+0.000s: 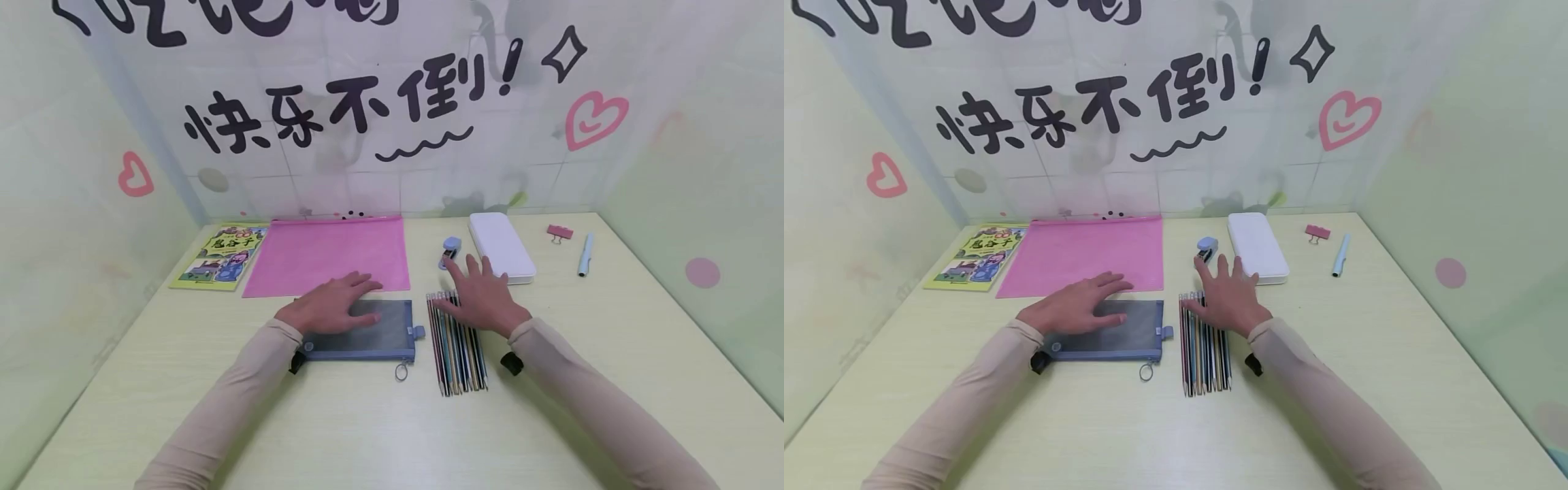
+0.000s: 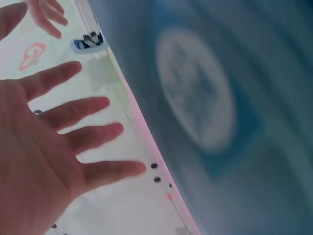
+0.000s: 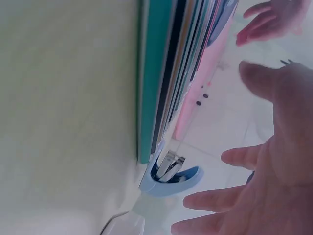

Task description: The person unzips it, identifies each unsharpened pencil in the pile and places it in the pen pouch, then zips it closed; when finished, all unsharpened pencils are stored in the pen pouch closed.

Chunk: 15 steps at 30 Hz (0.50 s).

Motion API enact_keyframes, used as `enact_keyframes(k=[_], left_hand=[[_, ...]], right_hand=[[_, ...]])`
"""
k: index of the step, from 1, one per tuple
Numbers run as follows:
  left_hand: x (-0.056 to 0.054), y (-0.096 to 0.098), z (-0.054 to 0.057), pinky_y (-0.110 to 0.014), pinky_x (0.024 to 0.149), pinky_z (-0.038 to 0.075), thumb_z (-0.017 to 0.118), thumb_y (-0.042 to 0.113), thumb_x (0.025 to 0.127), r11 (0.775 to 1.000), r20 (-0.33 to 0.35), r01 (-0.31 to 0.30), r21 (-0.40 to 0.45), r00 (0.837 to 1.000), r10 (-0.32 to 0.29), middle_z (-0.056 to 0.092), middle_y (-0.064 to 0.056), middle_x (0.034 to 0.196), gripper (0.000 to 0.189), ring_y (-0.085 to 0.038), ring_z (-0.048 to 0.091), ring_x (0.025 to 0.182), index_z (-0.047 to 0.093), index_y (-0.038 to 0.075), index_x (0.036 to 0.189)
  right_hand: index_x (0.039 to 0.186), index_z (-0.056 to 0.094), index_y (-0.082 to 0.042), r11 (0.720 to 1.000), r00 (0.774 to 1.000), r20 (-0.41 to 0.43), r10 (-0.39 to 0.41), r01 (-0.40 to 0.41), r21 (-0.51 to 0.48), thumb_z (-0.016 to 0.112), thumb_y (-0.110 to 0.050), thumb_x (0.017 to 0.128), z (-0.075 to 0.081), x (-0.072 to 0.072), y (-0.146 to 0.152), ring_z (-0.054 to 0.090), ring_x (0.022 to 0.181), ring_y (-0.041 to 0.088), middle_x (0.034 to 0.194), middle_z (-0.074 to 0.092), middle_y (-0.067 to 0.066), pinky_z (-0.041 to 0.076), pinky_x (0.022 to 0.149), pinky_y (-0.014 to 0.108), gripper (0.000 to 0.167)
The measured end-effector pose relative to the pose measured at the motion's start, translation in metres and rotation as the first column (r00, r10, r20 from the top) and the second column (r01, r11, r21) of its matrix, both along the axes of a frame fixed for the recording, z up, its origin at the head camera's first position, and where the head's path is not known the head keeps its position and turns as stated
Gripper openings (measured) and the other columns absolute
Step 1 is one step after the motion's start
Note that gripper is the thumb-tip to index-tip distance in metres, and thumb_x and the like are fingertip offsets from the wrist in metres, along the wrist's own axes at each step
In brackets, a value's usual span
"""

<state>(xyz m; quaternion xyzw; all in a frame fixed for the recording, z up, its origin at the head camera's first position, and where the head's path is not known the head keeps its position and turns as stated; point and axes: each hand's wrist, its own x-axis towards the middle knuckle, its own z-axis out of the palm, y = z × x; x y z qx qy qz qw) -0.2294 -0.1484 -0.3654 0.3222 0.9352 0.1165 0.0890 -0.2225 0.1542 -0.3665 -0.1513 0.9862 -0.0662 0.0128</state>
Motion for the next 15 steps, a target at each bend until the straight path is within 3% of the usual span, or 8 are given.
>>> enact_keyframes(k=[4, 8, 15], left_hand=[[0.003, 0.013, 0.000, -0.051, 0.122, 0.034, 0.058, 0.045, 0.095, 0.991, -0.019, 0.129, 0.025, 0.992, -0.128, 0.044, -0.010, 0.157, 0.060, -0.030, 0.039, 0.149, 0.048, 0.017, 0.148], [0.005, 0.028, -0.001, -0.041, 0.115, 0.044, 0.062, 0.028, 0.094, 0.965, -0.031, 0.249, 0.080, 0.968, -0.247, 0.062, -0.004, 0.139, 0.043, -0.020, 0.057, 0.132, 0.061, 0.014, 0.135], [0.005, 0.042, 0.000, -0.032, 0.101, 0.053, 0.068, 0.010, 0.089, 0.912, -0.009, 0.365, 0.185, 0.929, -0.370, 0.072, 0.002, 0.116, 0.029, -0.010, 0.066, 0.108, 0.072, 0.013, 0.118]], right_hand=[[0.159, 0.026, -0.018, 1.000, 1.000, -0.022, 0.022, -0.022, -0.003, 0.057, -0.058, 0.094, -0.001, 0.007, -0.001, 0.030, 0.142, 0.061, 0.155, 0.035, 0.031, 0.037, 0.099, 0.081, 0.082], [0.156, 0.032, -0.014, 0.999, 0.999, -0.034, 0.042, -0.043, -0.008, 0.059, -0.052, 0.095, 0.000, 0.014, -0.002, 0.033, 0.141, 0.059, 0.153, 0.039, 0.030, 0.039, 0.102, 0.077, 0.077], [0.147, 0.046, -0.008, 0.994, 0.993, -0.058, 0.101, -0.103, -0.029, 0.062, -0.046, 0.095, 0.001, 0.029, -0.006, 0.040, 0.139, 0.055, 0.149, 0.044, 0.029, 0.046, 0.100, 0.071, 0.066]])
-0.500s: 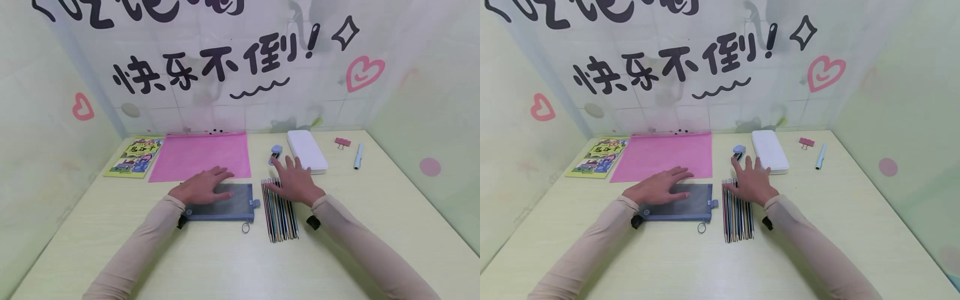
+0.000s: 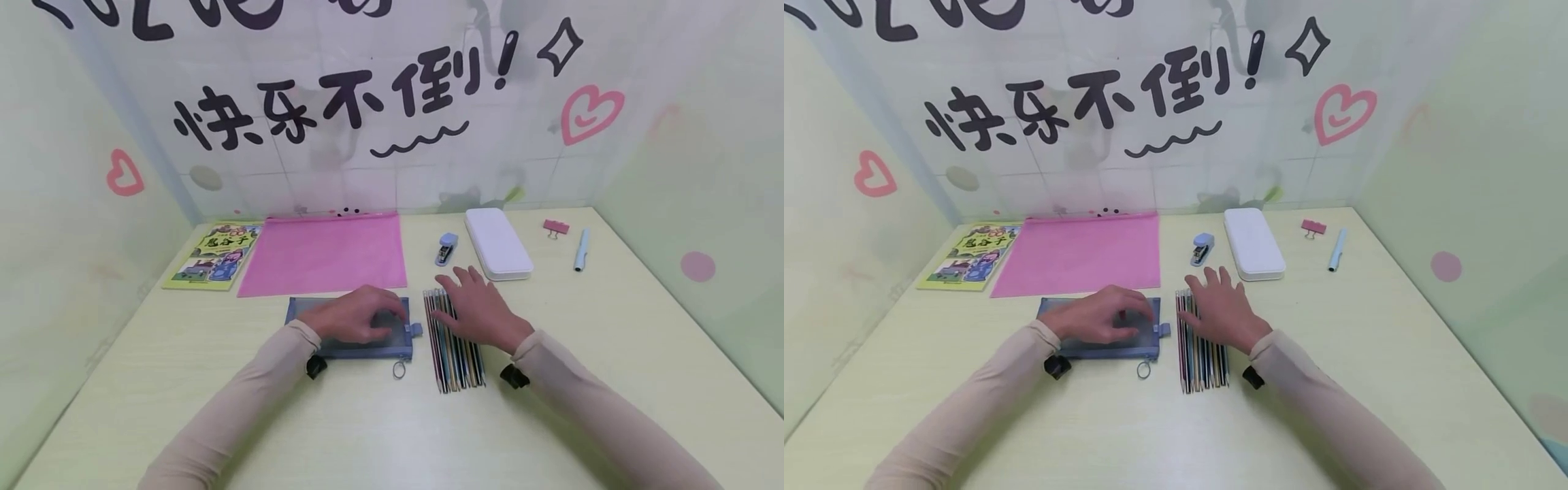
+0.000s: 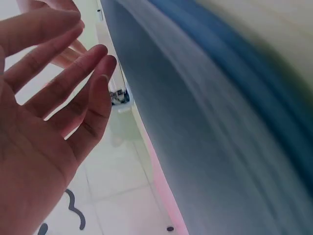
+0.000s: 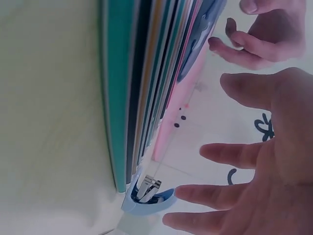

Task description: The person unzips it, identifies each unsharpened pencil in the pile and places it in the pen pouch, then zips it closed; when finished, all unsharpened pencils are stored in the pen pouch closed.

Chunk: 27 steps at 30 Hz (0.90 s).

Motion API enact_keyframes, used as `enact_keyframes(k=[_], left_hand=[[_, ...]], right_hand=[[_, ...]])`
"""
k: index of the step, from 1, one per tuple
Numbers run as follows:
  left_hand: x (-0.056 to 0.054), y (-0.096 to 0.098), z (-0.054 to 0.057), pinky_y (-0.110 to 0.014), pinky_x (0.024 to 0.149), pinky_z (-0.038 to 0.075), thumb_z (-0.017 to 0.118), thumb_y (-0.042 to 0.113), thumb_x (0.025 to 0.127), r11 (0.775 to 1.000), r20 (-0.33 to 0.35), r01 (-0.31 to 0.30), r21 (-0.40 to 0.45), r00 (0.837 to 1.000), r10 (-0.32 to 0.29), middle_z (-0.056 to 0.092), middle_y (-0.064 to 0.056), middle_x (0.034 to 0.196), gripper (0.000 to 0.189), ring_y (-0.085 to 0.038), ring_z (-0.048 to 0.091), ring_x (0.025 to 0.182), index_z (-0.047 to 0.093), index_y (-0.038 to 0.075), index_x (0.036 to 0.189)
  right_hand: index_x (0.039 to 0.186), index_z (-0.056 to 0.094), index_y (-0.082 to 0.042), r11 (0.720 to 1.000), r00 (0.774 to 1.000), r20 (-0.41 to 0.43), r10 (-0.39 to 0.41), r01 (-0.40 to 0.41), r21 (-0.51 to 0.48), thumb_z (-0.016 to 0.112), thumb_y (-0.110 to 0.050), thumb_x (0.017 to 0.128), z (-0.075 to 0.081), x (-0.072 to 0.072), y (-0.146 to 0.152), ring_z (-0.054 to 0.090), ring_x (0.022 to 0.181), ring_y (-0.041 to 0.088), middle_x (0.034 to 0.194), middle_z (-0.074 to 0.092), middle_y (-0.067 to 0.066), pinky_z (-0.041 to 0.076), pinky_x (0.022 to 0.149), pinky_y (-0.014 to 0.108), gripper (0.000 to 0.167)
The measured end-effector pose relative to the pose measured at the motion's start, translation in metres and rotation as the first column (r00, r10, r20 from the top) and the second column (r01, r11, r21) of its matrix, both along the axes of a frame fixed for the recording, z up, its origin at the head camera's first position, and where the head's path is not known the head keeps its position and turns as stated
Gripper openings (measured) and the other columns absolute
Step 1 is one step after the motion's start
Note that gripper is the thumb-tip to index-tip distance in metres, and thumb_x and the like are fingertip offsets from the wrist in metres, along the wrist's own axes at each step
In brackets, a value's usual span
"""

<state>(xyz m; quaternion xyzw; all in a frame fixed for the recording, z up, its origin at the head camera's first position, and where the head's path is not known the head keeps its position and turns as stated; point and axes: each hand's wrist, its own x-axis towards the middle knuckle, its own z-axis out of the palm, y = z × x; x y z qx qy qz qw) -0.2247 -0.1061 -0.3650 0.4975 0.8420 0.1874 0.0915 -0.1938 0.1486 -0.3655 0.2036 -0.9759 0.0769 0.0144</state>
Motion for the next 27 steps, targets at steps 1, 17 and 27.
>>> enact_keyframes(k=[1, 17, 27], left_hand=[[0.000, 0.002, 0.001, -0.030, 0.101, 0.054, 0.069, 0.009, 0.089, 1.000, 0.001, 0.016, -0.003, 1.000, -0.016, 0.073, 0.002, 0.115, 0.028, -0.010, 0.066, 0.107, 0.073, 0.013, 0.117], [0.000, 0.025, -0.008, -0.017, 0.078, 0.048, 0.073, 0.008, 0.088, 0.979, -0.030, 0.046, -0.198, 0.998, -0.053, 0.061, 0.003, 0.105, 0.030, -0.007, 0.051, 0.091, 0.078, 0.027, 0.111], [-0.007, 0.028, 0.009, -0.029, 0.097, 0.051, 0.082, 0.014, 0.082, 0.986, -0.153, 0.026, -0.166, 0.987, -0.052, 0.064, 0.001, 0.118, 0.015, -0.014, 0.055, 0.111, 0.078, 0.024, 0.092]], right_hand=[[0.145, 0.048, -0.007, 1.000, 1.000, -0.006, 0.007, -0.007, -0.009, 0.063, -0.045, 0.095, 0.000, 0.002, 0.000, 0.043, 0.137, 0.054, 0.148, 0.046, 0.029, 0.049, 0.098, 0.068, 0.064], [0.128, 0.062, -0.003, 0.992, 0.997, -0.020, 0.077, -0.079, -0.102, 0.068, -0.035, 0.094, -0.005, 0.019, 0.002, 0.065, 0.111, 0.034, 0.129, 0.061, 0.022, 0.059, 0.085, 0.050, 0.047], [0.114, 0.067, -0.004, 0.953, 0.985, -0.072, 0.157, -0.170, -0.249, 0.068, -0.027, 0.094, -0.005, 0.017, 0.001, 0.067, 0.101, 0.027, 0.115, 0.067, 0.014, 0.058, 0.086, 0.044, 0.031]])
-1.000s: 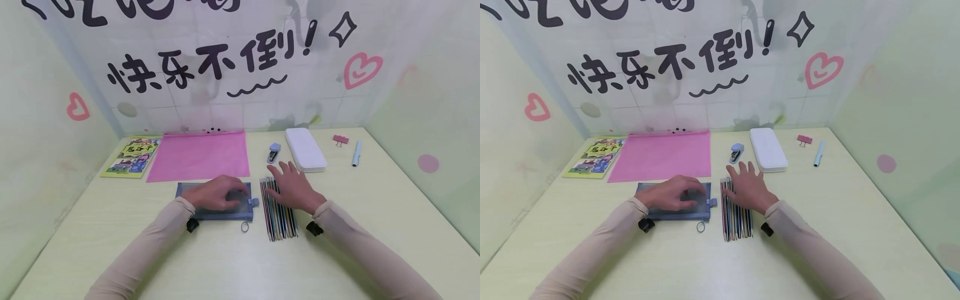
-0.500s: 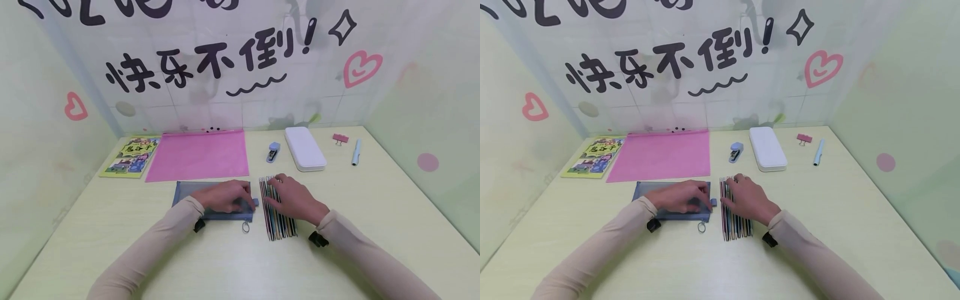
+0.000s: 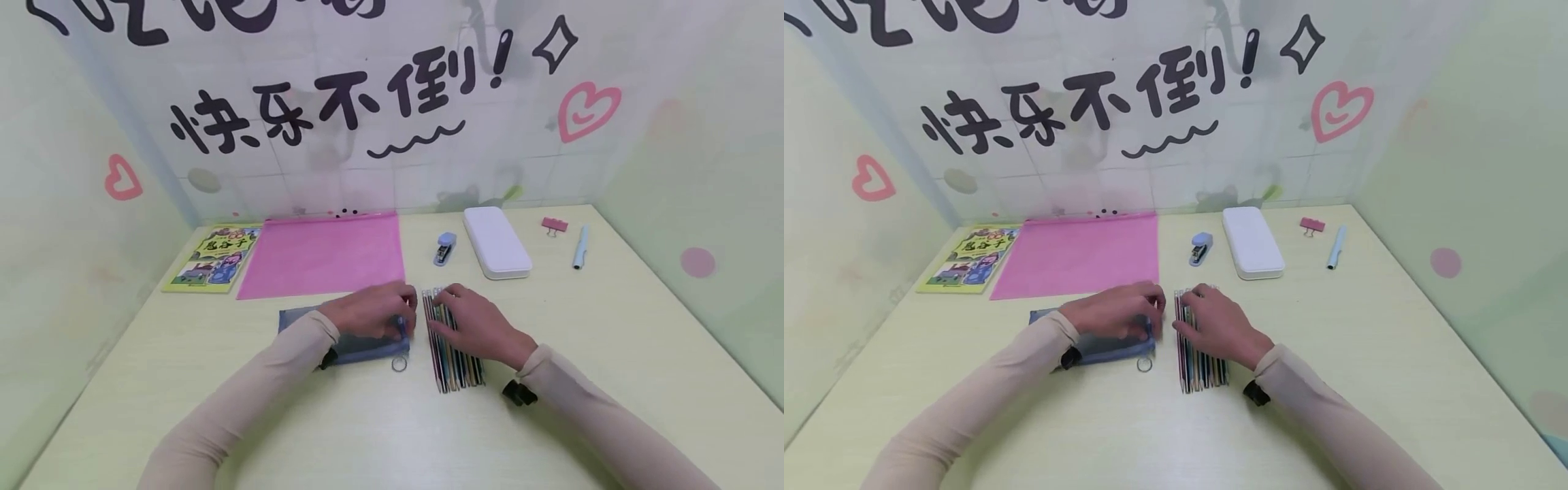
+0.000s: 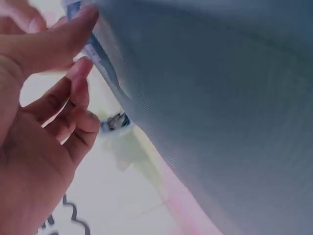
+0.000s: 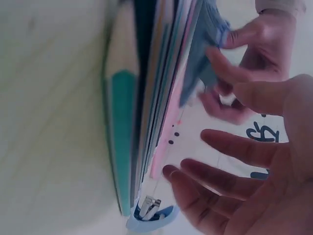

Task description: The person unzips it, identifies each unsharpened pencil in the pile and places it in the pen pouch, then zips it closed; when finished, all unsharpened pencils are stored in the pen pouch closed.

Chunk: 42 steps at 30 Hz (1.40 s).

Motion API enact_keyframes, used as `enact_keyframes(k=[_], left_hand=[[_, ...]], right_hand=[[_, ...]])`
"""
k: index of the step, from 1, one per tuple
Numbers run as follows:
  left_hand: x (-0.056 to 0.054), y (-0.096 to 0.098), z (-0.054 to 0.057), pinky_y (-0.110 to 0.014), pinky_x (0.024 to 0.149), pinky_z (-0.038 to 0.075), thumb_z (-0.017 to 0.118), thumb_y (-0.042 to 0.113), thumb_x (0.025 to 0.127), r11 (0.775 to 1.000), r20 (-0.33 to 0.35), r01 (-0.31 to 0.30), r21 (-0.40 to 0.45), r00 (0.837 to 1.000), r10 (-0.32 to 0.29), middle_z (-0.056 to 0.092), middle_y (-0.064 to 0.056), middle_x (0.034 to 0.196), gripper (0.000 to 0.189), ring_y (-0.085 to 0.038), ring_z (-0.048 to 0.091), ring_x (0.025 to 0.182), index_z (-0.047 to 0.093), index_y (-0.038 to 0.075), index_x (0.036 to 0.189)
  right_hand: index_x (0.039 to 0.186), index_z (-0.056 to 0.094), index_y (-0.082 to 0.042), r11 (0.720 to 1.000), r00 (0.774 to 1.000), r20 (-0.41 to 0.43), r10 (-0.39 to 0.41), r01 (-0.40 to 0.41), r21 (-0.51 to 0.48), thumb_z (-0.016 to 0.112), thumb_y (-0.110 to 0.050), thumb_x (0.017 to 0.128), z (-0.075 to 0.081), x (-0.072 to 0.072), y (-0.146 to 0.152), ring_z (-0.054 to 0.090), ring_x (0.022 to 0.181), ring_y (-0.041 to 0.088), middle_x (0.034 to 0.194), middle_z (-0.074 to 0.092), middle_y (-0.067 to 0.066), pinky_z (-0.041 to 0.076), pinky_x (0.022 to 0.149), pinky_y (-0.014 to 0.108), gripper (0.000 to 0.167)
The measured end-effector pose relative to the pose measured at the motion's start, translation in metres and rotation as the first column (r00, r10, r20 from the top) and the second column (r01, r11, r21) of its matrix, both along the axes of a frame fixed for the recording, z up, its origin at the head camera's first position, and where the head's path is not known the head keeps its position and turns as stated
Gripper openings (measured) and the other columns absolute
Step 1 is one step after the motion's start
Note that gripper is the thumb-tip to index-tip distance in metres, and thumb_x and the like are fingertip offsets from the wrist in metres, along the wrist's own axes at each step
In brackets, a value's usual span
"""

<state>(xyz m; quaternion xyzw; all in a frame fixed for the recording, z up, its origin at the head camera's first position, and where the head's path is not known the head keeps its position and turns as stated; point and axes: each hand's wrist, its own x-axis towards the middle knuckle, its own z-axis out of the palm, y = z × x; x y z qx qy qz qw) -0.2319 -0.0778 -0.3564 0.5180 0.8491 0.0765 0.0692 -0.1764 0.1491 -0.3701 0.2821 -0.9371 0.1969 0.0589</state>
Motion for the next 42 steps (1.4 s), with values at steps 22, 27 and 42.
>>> enact_keyframes(k=[22, 27, 42], left_hand=[[-0.040, -0.050, 0.032, -0.037, 0.092, 0.052, 0.069, 0.009, 0.092, 0.839, 0.488, -0.366, 0.402, 0.861, 0.141, 0.070, 0.001, 0.101, 0.016, -0.021, 0.061, 0.095, 0.071, 0.020, 0.104], [-0.041, -0.050, 0.027, -0.035, 0.090, 0.052, 0.068, 0.011, 0.094, 0.815, 0.519, -0.367, 0.448, 0.849, 0.097, 0.072, -0.001, 0.105, 0.020, -0.022, 0.062, 0.095, 0.071, 0.009, 0.114], [-0.042, -0.054, 0.029, -0.030, 0.081, 0.053, 0.068, 0.005, 0.092, 0.691, 0.522, -0.461, 0.557, 0.841, 0.140, 0.075, -0.002, 0.101, 0.017, -0.019, 0.065, 0.092, 0.076, 0.007, 0.107]], right_hand=[[0.098, 0.074, -0.005, 0.860, 0.989, -0.145, -0.004, -0.071, -0.506, 0.081, -0.012, 0.082, 0.007, -0.015, -0.067, 0.068, 0.094, 0.023, 0.098, 0.076, 0.007, 0.059, 0.081, 0.041, 0.019], [0.094, 0.074, -0.005, 0.855, 0.986, -0.163, -0.029, -0.060, -0.515, 0.080, -0.010, 0.083, 0.010, -0.017, -0.071, 0.067, 0.092, 0.022, 0.093, 0.076, 0.008, 0.059, 0.081, 0.038, 0.014], [0.093, 0.078, -0.008, 0.878, 0.975, -0.222, -0.003, -0.104, -0.467, 0.080, -0.015, 0.083, 0.012, -0.016, -0.076, 0.070, 0.089, 0.017, 0.090, 0.078, 0.003, 0.058, 0.082, 0.034, 0.012]])
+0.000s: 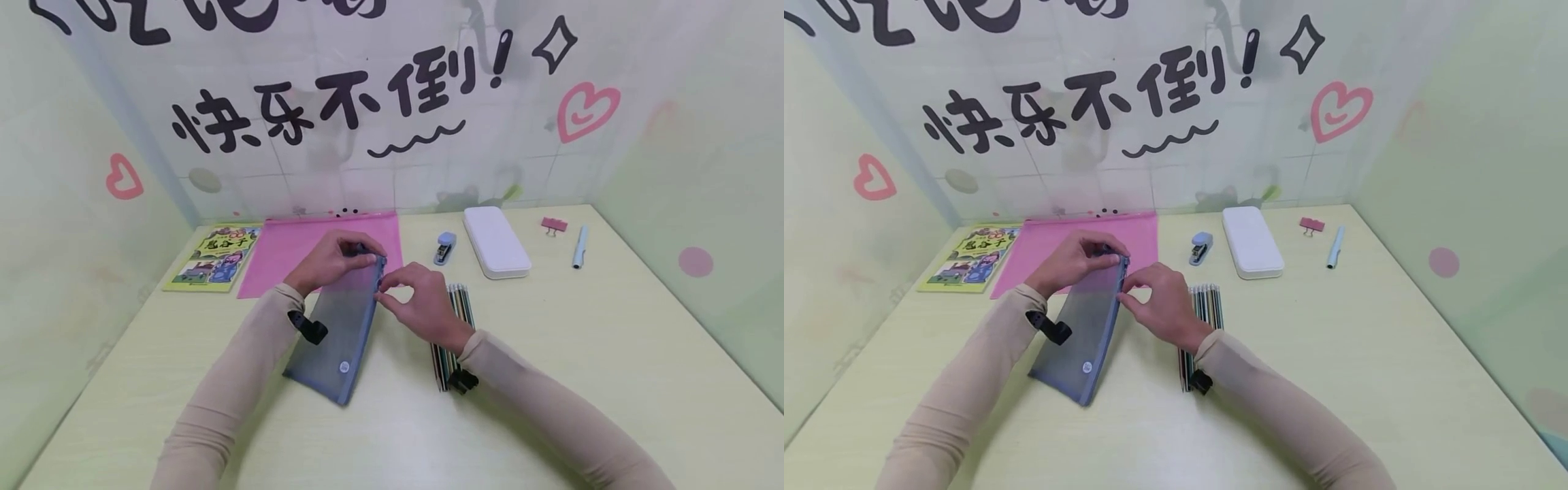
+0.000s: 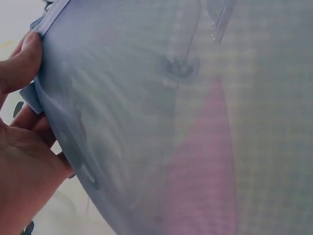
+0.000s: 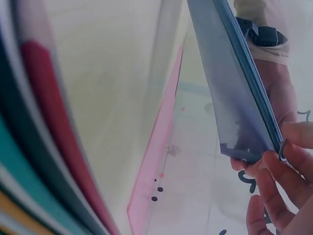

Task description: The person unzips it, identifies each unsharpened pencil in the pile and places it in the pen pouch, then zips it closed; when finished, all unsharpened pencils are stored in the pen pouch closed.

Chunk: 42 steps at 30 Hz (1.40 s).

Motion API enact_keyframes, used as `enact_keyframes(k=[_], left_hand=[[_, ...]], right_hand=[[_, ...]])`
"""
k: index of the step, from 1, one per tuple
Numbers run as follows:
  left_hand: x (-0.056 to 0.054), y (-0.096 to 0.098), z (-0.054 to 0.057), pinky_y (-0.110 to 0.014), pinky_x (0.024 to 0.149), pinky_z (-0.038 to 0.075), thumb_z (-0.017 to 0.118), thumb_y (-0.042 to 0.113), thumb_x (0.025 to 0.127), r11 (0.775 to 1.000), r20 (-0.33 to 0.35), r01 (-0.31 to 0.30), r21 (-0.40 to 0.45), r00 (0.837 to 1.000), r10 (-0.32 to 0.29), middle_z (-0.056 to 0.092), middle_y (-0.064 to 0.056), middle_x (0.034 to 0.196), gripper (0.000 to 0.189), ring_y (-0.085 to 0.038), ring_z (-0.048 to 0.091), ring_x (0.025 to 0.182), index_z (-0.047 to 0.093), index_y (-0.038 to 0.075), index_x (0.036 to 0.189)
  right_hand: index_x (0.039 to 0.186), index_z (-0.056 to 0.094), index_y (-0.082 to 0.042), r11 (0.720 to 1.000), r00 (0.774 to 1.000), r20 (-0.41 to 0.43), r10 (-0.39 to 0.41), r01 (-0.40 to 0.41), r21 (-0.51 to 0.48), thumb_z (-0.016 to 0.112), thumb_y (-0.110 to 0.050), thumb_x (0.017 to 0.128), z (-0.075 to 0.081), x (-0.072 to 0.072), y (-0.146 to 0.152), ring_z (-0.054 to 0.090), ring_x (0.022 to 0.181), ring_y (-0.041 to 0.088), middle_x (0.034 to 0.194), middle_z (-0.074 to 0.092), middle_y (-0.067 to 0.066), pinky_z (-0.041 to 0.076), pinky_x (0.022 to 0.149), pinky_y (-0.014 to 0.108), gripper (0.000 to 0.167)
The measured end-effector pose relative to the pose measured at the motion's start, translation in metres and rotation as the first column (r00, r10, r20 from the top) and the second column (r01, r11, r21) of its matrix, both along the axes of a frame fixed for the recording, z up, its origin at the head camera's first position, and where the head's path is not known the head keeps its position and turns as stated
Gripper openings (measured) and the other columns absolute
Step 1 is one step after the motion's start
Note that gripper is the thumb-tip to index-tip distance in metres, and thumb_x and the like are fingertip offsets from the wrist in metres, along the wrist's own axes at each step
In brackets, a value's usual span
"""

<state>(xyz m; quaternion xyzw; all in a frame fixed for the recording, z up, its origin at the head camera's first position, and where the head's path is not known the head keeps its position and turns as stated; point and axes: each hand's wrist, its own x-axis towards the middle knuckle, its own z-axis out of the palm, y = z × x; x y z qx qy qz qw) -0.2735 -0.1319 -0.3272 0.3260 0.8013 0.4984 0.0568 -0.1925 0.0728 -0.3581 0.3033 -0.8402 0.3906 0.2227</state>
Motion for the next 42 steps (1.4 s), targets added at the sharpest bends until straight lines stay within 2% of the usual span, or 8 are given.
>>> enact_keyframes(k=[8, 17, 25, 29, 31, 35, 39, 42], left_hand=[[-0.005, -0.009, 0.008, -0.028, 0.073, 0.049, 0.070, 0.012, 0.093, 0.996, 0.000, -0.088, -0.020, 0.996, 0.088, 0.074, 0.002, 0.103, 0.016, -0.022, 0.059, 0.085, 0.077, 0.015, 0.106], [-0.015, -0.021, 0.005, -0.031, 0.079, 0.046, 0.070, 0.016, 0.093, 0.980, 0.051, -0.197, 0.008, 0.979, 0.197, 0.072, 0.002, 0.108, 0.018, -0.022, 0.056, 0.091, 0.077, 0.015, 0.110], [-0.026, -0.034, 0.002, -0.032, 0.079, 0.043, 0.069, 0.020, 0.095, 0.957, 0.087, -0.288, 0.045, 0.955, 0.283, 0.066, 0.004, 0.109, 0.021, -0.022, 0.051, 0.092, 0.075, 0.015, 0.114], [-0.030, -0.043, -0.002, -0.029, 0.080, 0.045, 0.068, 0.022, 0.095, 0.938, 0.146, -0.335, 0.094, 0.936, 0.320, 0.066, 0.004, 0.108, 0.021, -0.019, 0.053, 0.095, 0.075, 0.017, 0.115], [-0.032, -0.049, -0.004, -0.026, 0.083, 0.047, 0.068, 0.022, 0.095, 0.927, 0.178, -0.355, 0.121, 0.926, 0.332, 0.067, 0.007, 0.113, 0.022, -0.015, 0.055, 0.102, 0.074, 0.017, 0.116], [-0.035, -0.059, -0.009, -0.022, 0.084, 0.049, 0.067, 0.022, 0.096, 0.904, 0.220, -0.396, 0.159, 0.907, 0.359, 0.067, 0.010, 0.114, 0.024, -0.011, 0.058, 0.105, 0.073, 0.017, 0.119], [-0.036, -0.064, -0.014, -0.021, 0.084, 0.051, 0.067, 0.024, 0.096, 0.891, 0.231, -0.427, 0.155, 0.893, 0.388, 0.068, 0.007, 0.107, 0.027, -0.013, 0.060, 0.099, 0.071, 0.018, 0.122], [-0.035, -0.062, -0.018, -0.023, 0.085, 0.050, 0.067, 0.030, 0.095, 0.894, 0.211, -0.439, 0.094, 0.886, 0.413, 0.067, 0.004, 0.109, 0.031, -0.014, 0.061, 0.100, 0.069, 0.020, 0.125]], right_hand=[[0.095, 0.080, -0.010, 0.999, 0.999, 0.030, 0.025, -0.026, 0.047, 0.080, -0.018, 0.085, 0.002, 0.007, 0.001, 0.074, 0.091, 0.015, 0.091, 0.079, 0.002, 0.060, 0.085, 0.033, 0.013], [0.090, 0.077, -0.012, 0.992, 0.995, 0.084, 0.055, -0.064, 0.108, 0.078, -0.019, 0.087, 0.004, 0.023, -0.002, 0.072, 0.091, 0.014, 0.092, 0.078, -0.001, 0.059, 0.086, 0.034, 0.008], [0.090, 0.074, -0.011, 0.979, 0.986, 0.096, 0.138, -0.150, 0.139, 0.078, -0.017, 0.086, 0.003, 0.038, 0.000, 0.069, 0.085, 0.014, 0.091, 0.077, -0.002, 0.056, 0.080, 0.026, 0.008], [0.089, 0.073, -0.012, 0.972, 0.978, 0.105, 0.182, -0.195, 0.134, 0.079, -0.018, 0.085, 0.003, 0.048, 0.003, 0.068, 0.084, 0.010, 0.089, 0.076, -0.004, 0.055, 0.079, 0.022, 0.009], [0.088, 0.073, -0.013, 0.964, 0.970, 0.103, 0.221, -0.233, 0.131, 0.079, -0.017, 0.085, 0.003, 0.053, 0.005, 0.067, 0.083, 0.008, 0.087, 0.075, -0.005, 0.054, 0.078, 0.020, 0.009], [0.084, 0.069, -0.013, 0.947, 0.955, 0.067, 0.288, -0.294, 0.129, 0.081, -0.016, 0.083, 0.003, 0.061, 0.009, 0.064, 0.079, 0.005, 0.080, 0.070, -0.006, 0.053, 0.075, 0.018, 0.012], [0.078, 0.062, -0.013, 0.947, 0.954, 0.010, 0.301, -0.300, 0.113, 0.081, -0.012, 0.081, 0.004, 0.063, 0.011, 0.058, 0.075, 0.005, 0.073, 0.061, -0.006, 0.049, 0.071, 0.017, 0.019], [0.074, 0.058, -0.013, 0.957, 0.960, -0.016, 0.280, -0.278, 0.077, 0.080, -0.008, 0.080, 0.004, 0.061, 0.011, 0.054, 0.073, 0.005, 0.070, 0.056, -0.005, 0.046, 0.068, 0.017, 0.024]])
